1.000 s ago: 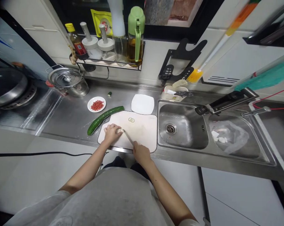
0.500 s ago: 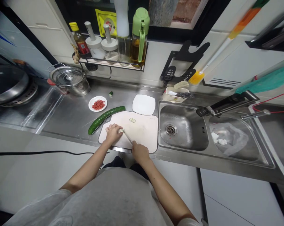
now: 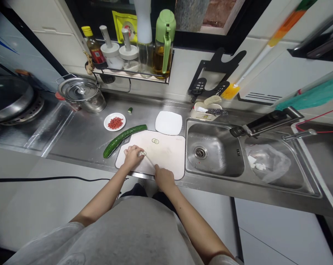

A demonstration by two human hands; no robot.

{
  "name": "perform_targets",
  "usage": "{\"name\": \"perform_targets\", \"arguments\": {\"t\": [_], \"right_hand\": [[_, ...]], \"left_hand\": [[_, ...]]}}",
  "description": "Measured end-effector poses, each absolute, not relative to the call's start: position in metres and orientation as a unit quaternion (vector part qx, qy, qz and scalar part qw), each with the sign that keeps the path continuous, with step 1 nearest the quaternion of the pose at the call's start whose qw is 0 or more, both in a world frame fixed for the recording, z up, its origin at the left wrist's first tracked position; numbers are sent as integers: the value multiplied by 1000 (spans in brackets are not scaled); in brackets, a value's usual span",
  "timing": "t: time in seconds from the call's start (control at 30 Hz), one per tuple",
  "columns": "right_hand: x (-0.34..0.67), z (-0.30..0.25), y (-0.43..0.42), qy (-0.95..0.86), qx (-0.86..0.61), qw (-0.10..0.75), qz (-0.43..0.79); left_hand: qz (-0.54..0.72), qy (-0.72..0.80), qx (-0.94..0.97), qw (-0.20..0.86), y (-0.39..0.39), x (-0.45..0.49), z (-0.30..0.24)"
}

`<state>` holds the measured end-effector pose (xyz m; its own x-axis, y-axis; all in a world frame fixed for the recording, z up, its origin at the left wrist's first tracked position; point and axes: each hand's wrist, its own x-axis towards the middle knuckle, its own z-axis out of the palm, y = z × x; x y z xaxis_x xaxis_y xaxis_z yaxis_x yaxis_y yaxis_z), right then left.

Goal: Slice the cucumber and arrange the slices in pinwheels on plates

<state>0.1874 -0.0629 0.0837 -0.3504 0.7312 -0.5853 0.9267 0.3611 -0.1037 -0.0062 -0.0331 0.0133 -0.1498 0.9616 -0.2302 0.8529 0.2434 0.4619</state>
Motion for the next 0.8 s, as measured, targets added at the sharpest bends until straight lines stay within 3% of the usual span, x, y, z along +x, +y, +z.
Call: {"name": "perform_targets", "arguments": {"t": [0.8], "right_hand": [[191,84,-63,781,518,267,-224]], "left_hand": [[79,748,609,252,-29,-6,21]]}}
